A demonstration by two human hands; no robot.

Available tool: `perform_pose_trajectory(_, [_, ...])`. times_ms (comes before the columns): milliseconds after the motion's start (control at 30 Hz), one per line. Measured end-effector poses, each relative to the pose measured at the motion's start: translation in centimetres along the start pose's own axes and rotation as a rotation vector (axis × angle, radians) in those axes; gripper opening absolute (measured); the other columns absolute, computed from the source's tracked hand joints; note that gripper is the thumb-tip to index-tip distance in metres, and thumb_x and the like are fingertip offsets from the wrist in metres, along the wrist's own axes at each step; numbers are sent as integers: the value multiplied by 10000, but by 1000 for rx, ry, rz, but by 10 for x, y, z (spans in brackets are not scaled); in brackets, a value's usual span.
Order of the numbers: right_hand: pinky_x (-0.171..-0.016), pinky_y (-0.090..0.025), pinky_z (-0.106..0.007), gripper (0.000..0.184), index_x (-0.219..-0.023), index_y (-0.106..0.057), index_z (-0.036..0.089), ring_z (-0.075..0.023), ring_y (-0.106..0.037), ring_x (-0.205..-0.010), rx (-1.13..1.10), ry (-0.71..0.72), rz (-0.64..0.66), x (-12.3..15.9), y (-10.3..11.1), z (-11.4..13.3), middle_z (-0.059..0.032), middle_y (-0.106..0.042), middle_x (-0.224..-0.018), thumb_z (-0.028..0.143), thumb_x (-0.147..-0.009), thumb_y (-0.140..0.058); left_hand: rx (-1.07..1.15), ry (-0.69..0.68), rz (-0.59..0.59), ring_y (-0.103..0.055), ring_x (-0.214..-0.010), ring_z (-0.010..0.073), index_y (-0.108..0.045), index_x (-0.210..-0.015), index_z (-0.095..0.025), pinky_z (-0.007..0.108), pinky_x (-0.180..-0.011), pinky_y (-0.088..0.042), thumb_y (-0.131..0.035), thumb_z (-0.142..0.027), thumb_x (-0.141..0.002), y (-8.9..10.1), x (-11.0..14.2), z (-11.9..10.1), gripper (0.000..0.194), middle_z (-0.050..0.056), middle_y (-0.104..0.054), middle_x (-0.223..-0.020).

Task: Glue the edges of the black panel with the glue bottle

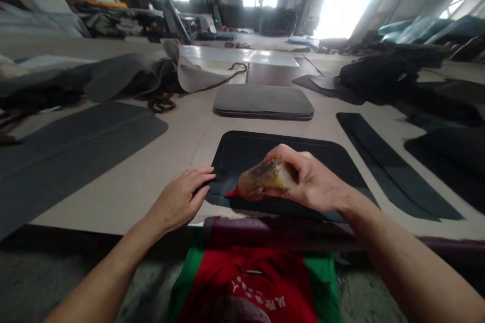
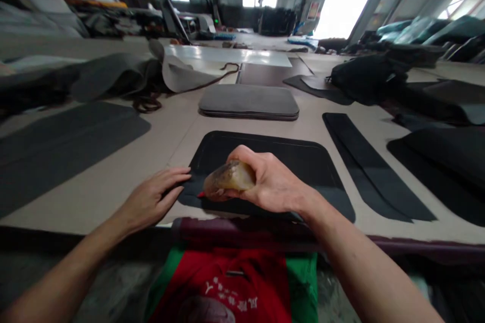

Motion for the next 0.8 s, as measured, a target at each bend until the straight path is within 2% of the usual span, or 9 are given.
perform_pose_trajectory(167, [-572,-449,-202,412,-1027,-554,194,-140,-599,-695,-42,58,22,-19,-12,5,33,-658,-824,322,-753,-833,7,-4,-14,-533,-1279,210,-611,-1230,-236,438,-1111,-435,-434,-320,-1015,0,0,0,290,40,-590,-1373])
perform_pose_trajectory(300, [-577,-448,-213,430,-1038,-556,202,-148,-604,-709,3,10,22,-10,-1,-1,25,-663,-846,341,-748,-841,9,0,-9,-534,-1280,214,-612,-1230,-242,443,-1108,-438,-433,-336,-1017,0,0,1,294,41,-589,-1375])
perform_pose_trajectory(500, [-667,-522,-267,482,-1075,-551,235,-203,-656,-793,-131,-144,-85,40,43,-22,6,-679,-905,413,-742,-851,14,8,-6,-541,-1278,233,-630,-1226,-220,445,-1114,-431,-427,-389,-1021,0,-2,1,334,69,-596,-1369])
perform_pose_trajectory(667, [-631,-528,-283,532,-1100,-562,238,-246,-664,-810,-22,-333,-147,89,73,-50,-18,-683,-920,451,-717,-863,3,-1,-13,-550,-1267,242,-637,-1220,-213,449,-1114,-434,-420,-399,-1017,0,-2,2,350,76,-601,-1362])
perform_pose_trajectory(800, [-636,-528,-300,566,-1133,-543,236,-255,-659,-803,-32,-414,-184,118,87,-60,-31,-681,-934,479,-724,-850,-16,-2,-2,-550,-1268,247,-634,-1218,-213,452,-1118,-429,-421,-403,-1014,0,-1,3,351,72,-599,-1364])
Point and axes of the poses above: each hand's wrist, its own x-axis away from the middle knuckle, its own y-axis out of the back of the hand, z = x × y, the point moved 9 cm from there along -x, towards the middle knuckle
